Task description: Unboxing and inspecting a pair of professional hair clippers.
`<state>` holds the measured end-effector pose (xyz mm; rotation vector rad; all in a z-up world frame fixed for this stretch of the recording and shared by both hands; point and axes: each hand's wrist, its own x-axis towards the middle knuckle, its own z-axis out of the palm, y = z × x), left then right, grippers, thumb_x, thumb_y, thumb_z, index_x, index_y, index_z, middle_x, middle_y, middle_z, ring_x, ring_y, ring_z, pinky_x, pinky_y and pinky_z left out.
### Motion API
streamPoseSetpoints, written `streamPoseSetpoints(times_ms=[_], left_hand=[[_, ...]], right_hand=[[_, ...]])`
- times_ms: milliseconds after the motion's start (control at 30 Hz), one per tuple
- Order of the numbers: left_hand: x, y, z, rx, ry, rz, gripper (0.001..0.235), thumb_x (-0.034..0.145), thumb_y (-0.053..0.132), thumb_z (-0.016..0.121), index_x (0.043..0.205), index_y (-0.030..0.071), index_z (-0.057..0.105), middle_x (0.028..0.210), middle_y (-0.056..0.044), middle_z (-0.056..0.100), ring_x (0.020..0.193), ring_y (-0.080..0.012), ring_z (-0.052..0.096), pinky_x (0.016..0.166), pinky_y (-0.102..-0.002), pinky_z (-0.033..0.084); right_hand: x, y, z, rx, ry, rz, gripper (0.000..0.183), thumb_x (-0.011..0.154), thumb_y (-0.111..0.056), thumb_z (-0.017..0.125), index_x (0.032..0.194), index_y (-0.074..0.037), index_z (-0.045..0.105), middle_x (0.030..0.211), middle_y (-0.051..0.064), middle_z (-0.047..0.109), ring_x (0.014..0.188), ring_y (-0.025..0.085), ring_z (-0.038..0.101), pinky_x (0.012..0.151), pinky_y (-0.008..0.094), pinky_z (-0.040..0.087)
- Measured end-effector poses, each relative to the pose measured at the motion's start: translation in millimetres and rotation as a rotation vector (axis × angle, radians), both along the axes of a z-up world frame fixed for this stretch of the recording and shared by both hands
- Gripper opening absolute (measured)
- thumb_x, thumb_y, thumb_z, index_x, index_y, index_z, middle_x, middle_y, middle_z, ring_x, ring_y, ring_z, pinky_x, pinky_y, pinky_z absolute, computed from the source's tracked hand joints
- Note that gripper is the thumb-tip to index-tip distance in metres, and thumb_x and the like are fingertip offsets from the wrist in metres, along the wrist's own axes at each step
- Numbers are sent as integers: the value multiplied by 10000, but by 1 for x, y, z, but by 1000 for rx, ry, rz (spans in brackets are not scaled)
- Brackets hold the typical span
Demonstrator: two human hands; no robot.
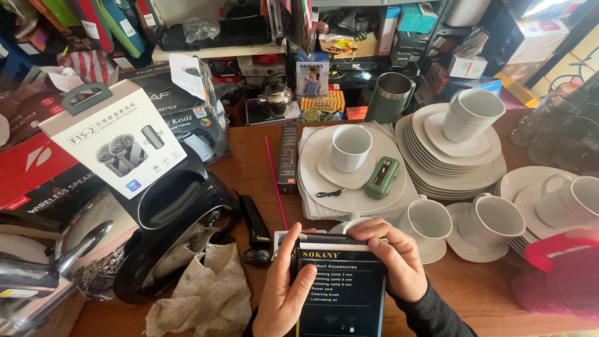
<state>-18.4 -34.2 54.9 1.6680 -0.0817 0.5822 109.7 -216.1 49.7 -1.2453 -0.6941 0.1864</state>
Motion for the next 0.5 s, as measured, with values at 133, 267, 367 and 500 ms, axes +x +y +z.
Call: streamPoseSetpoints(times_ms=[133, 267, 367, 500], left_hand=[[0, 1, -4, -8, -2, -1, 541, 1058, 271, 523, 1538, 71, 376, 1512, -177, 555, 1375, -254, 555, 1172, -381, 412], [-1, 2, -1, -4, -32, 15, 383, 1049, 255, 546, 1370, 49, 522, 1410, -175, 614, 1308, -267, 597, 1113, -369, 442], [-3, 4, -1, -40, -15, 5, 348, 1048, 284, 549, 1328, 78, 540, 1346, -163, 640, 1194, -242, 644, 1006, -347, 501], [-9, 10, -4, -269, -43, 12, 355, 1050, 234, 532, 1380, 108, 496, 1482, -209, 520, 1260, -279, 596, 1012, -369, 538]], right_hand=[[-5, 3, 6, 66, -33, 21, 292, 1025, -204, 528, 974, -4, 735, 1026, 176, 720, 1027, 300, 679, 980, 414, 505], [-8, 2, 8, 20, -120, 56, 193, 993, -192, 603, 952, -49, 725, 1057, 143, 702, 1079, 298, 662, 1013, 443, 500], [-12, 1, 11, -54, -162, 26, 182, 971, -229, 631, 1023, -65, 692, 1155, 155, 675, 1141, 280, 635, 1033, 426, 478], [-18, 4, 1, -106, -76, 78, 893, 866, -385, 764, 1537, -13, 306, 1585, 216, 424, 1368, 274, 517, 1119, 399, 432]])
